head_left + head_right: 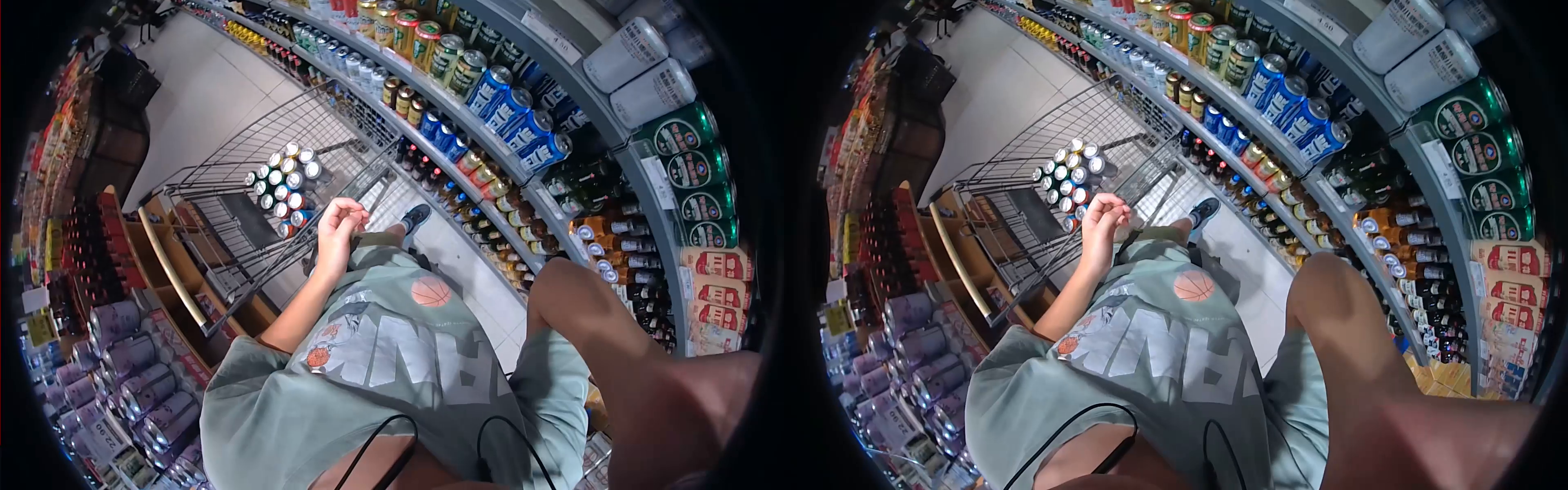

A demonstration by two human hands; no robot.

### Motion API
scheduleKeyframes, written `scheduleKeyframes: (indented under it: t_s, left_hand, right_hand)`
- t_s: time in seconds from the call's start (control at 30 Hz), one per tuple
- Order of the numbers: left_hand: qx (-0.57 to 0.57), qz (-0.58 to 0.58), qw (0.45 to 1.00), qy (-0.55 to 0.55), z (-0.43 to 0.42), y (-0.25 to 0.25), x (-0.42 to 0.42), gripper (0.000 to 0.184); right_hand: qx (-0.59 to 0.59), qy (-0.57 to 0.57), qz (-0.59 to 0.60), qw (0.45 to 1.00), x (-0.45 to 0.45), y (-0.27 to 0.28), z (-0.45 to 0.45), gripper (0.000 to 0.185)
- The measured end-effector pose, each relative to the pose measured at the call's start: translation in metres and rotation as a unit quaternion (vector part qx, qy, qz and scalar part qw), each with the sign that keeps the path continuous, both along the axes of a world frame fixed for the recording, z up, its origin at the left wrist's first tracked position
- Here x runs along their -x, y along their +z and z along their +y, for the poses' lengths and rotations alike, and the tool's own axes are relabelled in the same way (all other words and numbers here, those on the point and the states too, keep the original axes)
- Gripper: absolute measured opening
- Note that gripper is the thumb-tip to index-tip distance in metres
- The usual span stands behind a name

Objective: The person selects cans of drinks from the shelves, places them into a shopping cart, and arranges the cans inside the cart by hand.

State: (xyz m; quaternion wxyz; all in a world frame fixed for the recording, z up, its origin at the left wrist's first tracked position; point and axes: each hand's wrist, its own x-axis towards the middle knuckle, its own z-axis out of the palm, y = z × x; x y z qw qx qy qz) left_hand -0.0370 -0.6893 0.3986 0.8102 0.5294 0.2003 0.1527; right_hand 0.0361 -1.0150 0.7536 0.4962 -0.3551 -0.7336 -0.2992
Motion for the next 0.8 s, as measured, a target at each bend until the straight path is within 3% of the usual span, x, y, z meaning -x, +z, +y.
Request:
scheduleKeyframes:
  t_s: [0.2, 0.33, 0.5, 0.8]
  left_hand:
    - [0.015, 0.041, 0.999, -0.016, -0.003, -0.003, 0.059, 0.008]
    - [0.002, 0.007, 1.000, -0.027, 0.004, -0.007, 0.076, 0.009]
    - [0.027, 0.002, 0.999, 0.026, 0.027, -0.011, 0.090, 0.009]
    - [0.067, 0.027, 0.987, 0.145, 0.129, -0.034, 0.096, 0.008]
  right_hand:
    - [-0.024, 0.035, 0.021, 0.999, 0.036, -0.019, 0.029, 0.051]
    - [-0.036, 0.071, 0.020, 0.997, 0.045, -0.018, 0.062, 0.051]
    - [-0.021, 0.109, 0.028, 0.993, 0.037, -0.017, 0.112, 0.051]
    - [-0.023, 0.247, 0.114, 0.962, -0.037, -0.037, 0.303, 0.052]
